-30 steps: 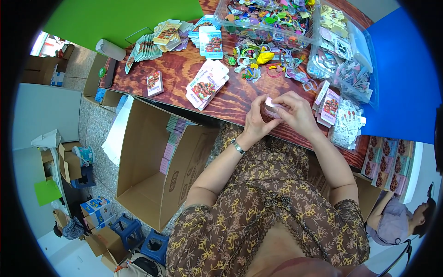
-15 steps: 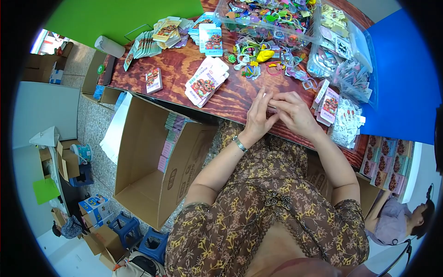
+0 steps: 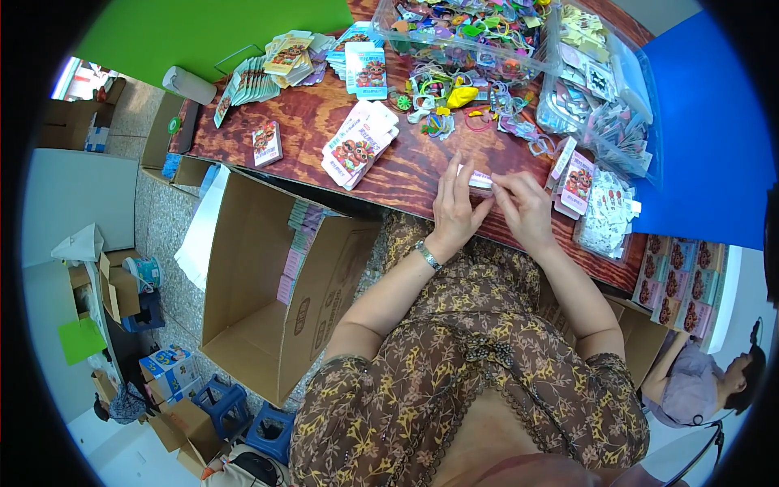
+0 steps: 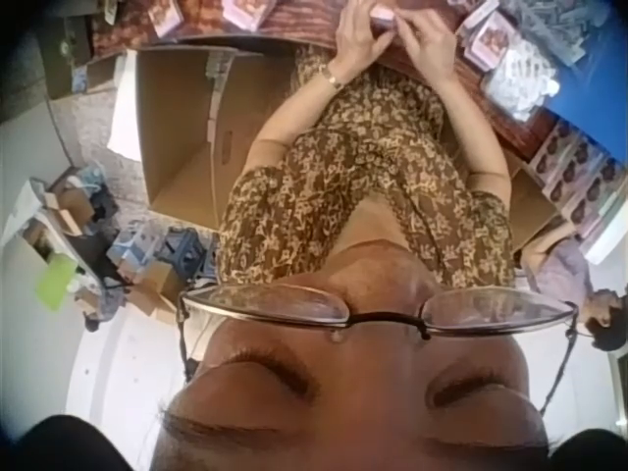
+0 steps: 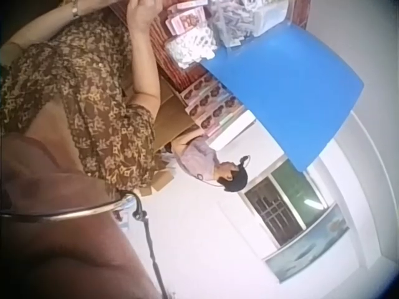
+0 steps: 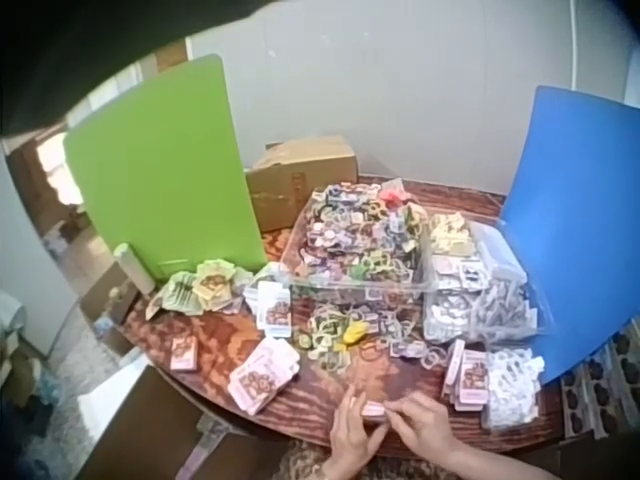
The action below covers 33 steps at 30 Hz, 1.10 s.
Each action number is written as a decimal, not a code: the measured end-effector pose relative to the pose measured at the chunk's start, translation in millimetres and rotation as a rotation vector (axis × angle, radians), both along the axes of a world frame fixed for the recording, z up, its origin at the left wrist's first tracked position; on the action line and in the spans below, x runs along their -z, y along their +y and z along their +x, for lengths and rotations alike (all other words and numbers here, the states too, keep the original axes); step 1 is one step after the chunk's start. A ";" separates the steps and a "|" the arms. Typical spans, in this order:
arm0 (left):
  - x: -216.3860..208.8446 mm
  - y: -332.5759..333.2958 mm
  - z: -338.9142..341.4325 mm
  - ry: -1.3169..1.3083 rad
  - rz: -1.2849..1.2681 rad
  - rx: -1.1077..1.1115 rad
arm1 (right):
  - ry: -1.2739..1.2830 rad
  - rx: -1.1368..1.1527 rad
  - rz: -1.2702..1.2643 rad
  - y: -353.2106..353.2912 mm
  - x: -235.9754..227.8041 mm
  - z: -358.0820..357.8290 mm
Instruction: The actor is packaging small stickers and toy parts into individual plastic capsules at a workbench.
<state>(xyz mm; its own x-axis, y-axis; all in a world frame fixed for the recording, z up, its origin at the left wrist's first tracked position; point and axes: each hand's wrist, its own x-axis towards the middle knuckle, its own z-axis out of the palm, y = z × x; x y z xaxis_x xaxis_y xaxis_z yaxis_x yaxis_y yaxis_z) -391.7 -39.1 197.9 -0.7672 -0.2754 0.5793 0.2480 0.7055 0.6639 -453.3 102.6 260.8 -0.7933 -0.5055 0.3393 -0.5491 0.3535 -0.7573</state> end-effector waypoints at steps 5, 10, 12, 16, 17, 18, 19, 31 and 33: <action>-0.1 4.0 -0.3 -0.004 0.014 -0.026 | 0.345 -0.012 0.083 -1.6 0.4 2.3; -1.9 2.1 -1.3 -0.048 0.012 -0.019 | 0.445 -0.053 0.166 4.0 0.3 1.2; -2.7 2.5 -1.7 -0.044 0.015 -0.005 | 0.522 -0.073 0.229 6.1 0.7 1.1; -3.5 3.0 -2.3 -0.041 0.025 0.009 | 0.657 -0.073 0.274 4.4 5.1 -1.0; -3.5 2.7 -2.6 -0.047 0.023 0.014 | 0.681 -0.070 0.284 3.4 6.8 -1.9; -3.5 2.2 -2.8 -0.053 0.045 0.023 | 0.706 -0.063 0.275 2.2 8.8 -2.6; -3.3 1.8 -3.1 -0.073 0.065 0.038 | 0.704 -0.065 0.294 1.1 11.0 -3.7; -11.9 -33.2 -19.1 -0.222 -0.018 0.339 | -0.075 -0.084 0.079 12.0 13.5 -23.6; -18.8 -66.0 -20.1 -0.170 -0.159 0.225 | -0.144 -0.052 0.075 15.3 7.3 -34.4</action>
